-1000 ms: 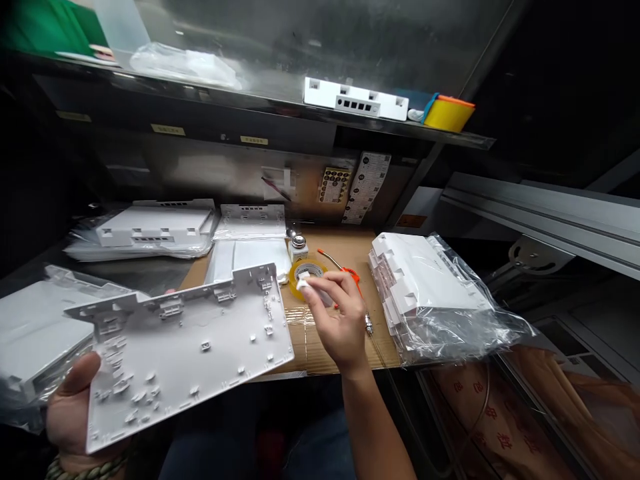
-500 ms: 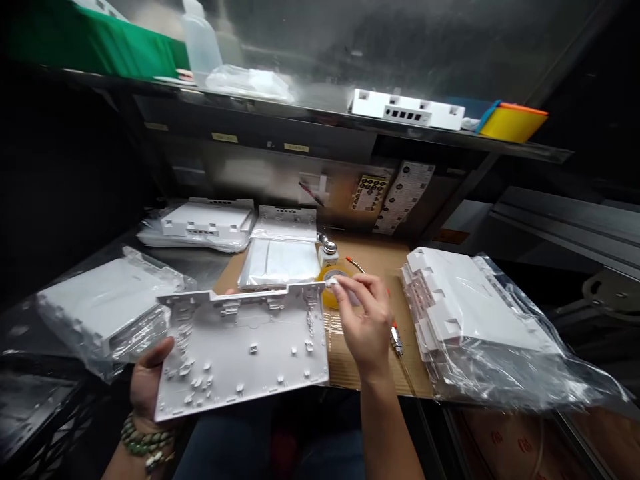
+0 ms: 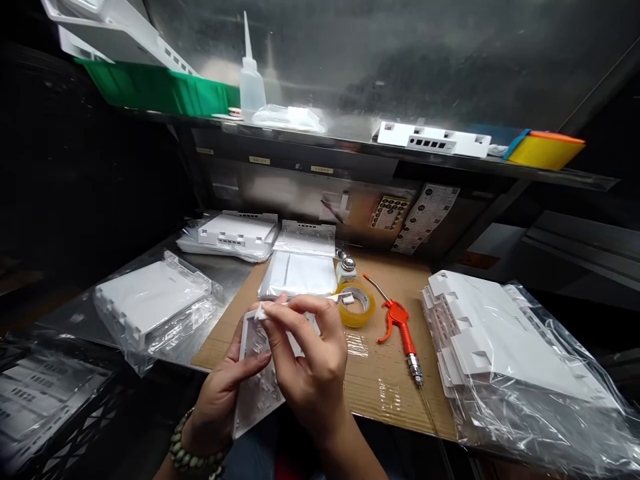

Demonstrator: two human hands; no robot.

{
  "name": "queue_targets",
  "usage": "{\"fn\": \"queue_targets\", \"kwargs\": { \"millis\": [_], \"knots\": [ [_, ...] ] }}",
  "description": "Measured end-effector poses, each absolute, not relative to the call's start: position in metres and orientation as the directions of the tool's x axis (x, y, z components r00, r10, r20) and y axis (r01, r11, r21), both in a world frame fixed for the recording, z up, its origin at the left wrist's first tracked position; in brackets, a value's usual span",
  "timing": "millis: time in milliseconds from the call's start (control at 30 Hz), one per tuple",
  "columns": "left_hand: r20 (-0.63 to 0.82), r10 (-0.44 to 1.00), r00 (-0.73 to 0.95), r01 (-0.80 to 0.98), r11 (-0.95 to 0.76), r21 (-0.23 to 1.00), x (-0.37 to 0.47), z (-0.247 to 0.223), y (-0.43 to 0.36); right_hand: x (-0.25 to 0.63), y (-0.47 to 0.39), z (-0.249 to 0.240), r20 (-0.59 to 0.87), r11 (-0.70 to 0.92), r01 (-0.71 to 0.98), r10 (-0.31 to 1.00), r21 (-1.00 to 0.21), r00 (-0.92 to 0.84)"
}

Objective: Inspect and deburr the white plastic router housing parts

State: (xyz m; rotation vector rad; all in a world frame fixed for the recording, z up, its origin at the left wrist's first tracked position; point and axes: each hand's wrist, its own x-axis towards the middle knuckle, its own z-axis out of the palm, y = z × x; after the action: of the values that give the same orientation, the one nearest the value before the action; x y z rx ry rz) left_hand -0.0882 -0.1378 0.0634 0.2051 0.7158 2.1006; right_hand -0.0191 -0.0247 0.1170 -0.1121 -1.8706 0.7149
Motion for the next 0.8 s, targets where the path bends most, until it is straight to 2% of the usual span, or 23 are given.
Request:
{"fn": "queue_targets", "kwargs": {
  "millis": [167, 367, 467, 567, 633, 733, 800],
  "knots": [
    [-0.110, 0.798, -0.593, -0.703, -0.446, 0.554, -0.085, 0.058, -0.136, -0.018, -0.024, 0.117, 0.827, 0.827, -0.217, 0.421, -0.518, -0.372],
    [-0.071, 0.812, -0.579, -0.698, -0.449, 0.558, -0.082, 0.059, -0.135, -0.019, -0.013, 0.110, 0.840, 0.861, -0.174, 0.390, -0.478, -0.378],
    [-0.069, 0.804, -0.591, -0.698, -0.465, 0.545, -0.090, 0.060, -0.142, -0.027, 0.034, 0.097, 0.793, 0.833, -0.041, 0.509, -0.552, -0.333],
    [-0.044, 0.794, -0.606, -0.707, -0.513, 0.487, -0.110, 0.054, -0.162, -0.036, 0.095, 0.076, 0.651, 0.735, 0.239, 0.675, -0.635, -0.346],
    [-0.005, 0.819, -0.574, -0.728, -0.508, 0.460, -0.130, 0.044, -0.180, -0.041, 0.127, 0.057, 0.568, 0.702, 0.345, 0.710, -0.623, -0.417],
    [0.138, 0.844, -0.519, -0.766, -0.530, 0.363, -0.161, 0.018, -0.209, -0.047, 0.151, 0.030, 0.490, 0.699, 0.428, 0.711, -0.573, -0.505],
    [0.159, 0.851, -0.500, -0.786, -0.523, 0.329, -0.178, -0.006, -0.226, -0.046, 0.154, 0.016, 0.452, 0.692, 0.474, 0.718, -0.544, -0.530]
  ]
}}
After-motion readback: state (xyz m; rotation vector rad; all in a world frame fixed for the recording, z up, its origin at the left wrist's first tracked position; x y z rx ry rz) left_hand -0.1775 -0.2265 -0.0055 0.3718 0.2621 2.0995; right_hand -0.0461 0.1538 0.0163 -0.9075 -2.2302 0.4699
